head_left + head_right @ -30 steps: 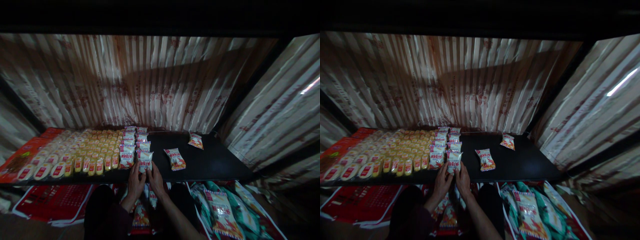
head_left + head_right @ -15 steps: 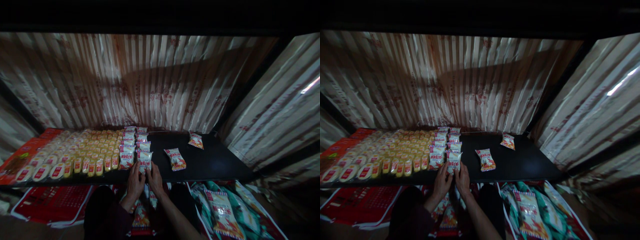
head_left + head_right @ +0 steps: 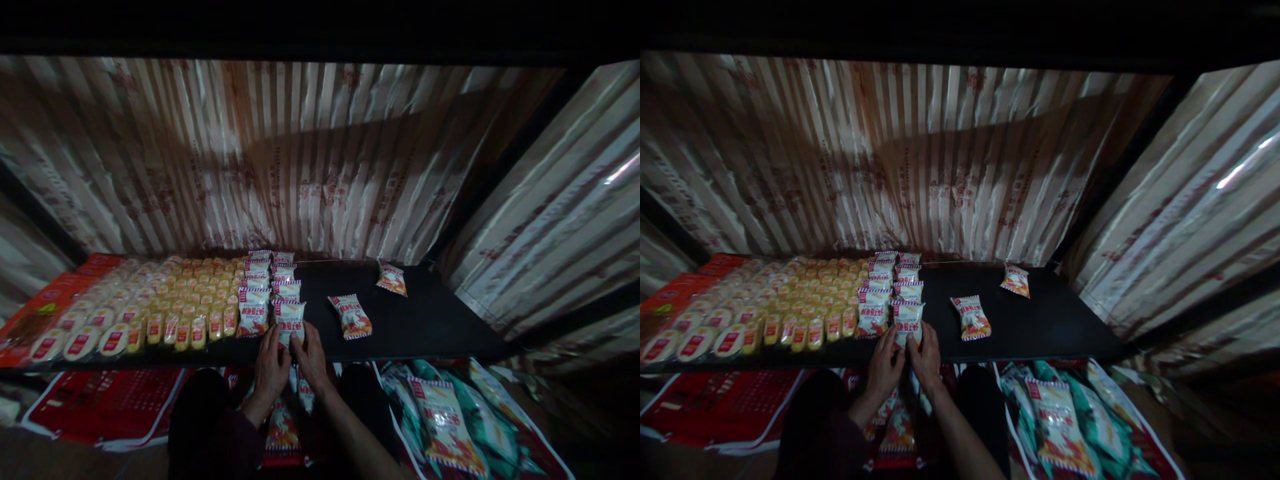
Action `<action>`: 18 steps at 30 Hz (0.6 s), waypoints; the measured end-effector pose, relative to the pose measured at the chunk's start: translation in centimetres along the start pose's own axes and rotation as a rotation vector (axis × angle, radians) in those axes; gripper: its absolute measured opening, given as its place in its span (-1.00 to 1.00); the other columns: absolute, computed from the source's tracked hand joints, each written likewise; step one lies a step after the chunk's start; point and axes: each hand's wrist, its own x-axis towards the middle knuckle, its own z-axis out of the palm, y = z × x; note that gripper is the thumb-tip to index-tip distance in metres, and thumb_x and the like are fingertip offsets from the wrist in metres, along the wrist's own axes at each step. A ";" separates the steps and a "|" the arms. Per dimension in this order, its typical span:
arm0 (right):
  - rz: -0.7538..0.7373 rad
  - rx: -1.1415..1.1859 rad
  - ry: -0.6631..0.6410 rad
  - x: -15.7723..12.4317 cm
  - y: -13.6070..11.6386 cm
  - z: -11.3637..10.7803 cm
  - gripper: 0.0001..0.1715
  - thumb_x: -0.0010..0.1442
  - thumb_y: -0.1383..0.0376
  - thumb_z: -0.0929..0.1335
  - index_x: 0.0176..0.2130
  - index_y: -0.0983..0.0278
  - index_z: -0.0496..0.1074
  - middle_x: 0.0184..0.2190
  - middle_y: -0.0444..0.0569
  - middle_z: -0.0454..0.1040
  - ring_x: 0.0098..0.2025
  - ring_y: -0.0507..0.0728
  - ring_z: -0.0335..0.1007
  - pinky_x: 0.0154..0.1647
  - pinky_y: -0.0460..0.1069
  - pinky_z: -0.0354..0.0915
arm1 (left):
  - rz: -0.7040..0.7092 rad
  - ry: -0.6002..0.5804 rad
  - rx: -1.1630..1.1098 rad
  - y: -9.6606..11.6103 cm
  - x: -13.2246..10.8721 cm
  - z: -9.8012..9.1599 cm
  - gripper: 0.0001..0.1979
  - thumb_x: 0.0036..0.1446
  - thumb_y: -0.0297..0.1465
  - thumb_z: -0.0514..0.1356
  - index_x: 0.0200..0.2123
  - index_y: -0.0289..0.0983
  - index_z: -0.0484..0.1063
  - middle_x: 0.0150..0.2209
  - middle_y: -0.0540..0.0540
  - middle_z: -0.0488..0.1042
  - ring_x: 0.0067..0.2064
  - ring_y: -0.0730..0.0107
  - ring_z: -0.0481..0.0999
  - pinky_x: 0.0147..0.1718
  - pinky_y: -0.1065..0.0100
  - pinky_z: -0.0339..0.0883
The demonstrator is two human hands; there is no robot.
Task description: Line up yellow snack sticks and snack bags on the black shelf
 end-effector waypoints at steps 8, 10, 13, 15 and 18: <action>-0.027 -0.053 0.058 0.6 0.1 0.3 -0.37 0.17 -0.03 0.25 0.07 0.33 0.32 0.01 0.19 0.39 0.09 0.27 0.28 0.12 0.20 0.21 | -0.033 0.030 0.026 -0.1 0.2 0.0 -0.47 0.11 -0.36 0.04 0.18 -0.29 0.20 0.19 -0.24 0.27 0.23 0.16 0.21 0.19 0.09 0.12; -0.031 -0.044 0.060 0.7 0.0 0.4 -0.34 0.17 -0.04 0.24 0.09 0.33 0.30 0.05 0.20 0.37 0.12 0.27 0.25 0.14 0.21 0.19 | -0.022 0.034 0.032 -0.1 0.2 0.0 -0.47 0.12 -0.36 0.03 0.18 -0.31 0.19 0.19 -0.25 0.27 0.24 0.17 0.20 0.19 0.09 0.11; -0.013 -0.022 0.047 0.8 -0.2 0.3 -0.30 0.17 -0.05 0.23 0.13 0.36 0.25 0.07 0.22 0.34 0.14 0.28 0.22 0.15 0.21 0.17 | -0.010 0.045 0.038 -0.1 0.0 0.0 -0.47 0.12 -0.36 0.03 0.18 -0.32 0.19 0.19 -0.25 0.27 0.24 0.16 0.20 0.19 0.08 0.11; 0.016 -0.006 0.036 0.9 -0.3 0.3 -0.26 0.17 -0.06 0.23 0.14 0.38 0.23 0.09 0.24 0.32 0.15 0.29 0.21 0.16 0.22 0.16 | -0.008 0.055 0.049 -0.1 -0.1 -0.1 -0.48 0.12 -0.35 0.04 0.17 -0.32 0.20 0.19 -0.26 0.27 0.23 0.15 0.21 0.19 0.07 0.12; 0.055 0.012 0.018 1.1 -0.4 0.3 -0.22 0.16 -0.07 0.23 0.17 0.42 0.19 0.11 0.27 0.29 0.17 0.31 0.18 0.18 0.23 0.14 | -0.011 0.056 0.077 0.0 -0.1 -0.4 -0.48 0.13 -0.34 0.05 0.16 -0.36 0.22 0.17 -0.29 0.29 0.22 0.13 0.22 0.18 0.07 0.13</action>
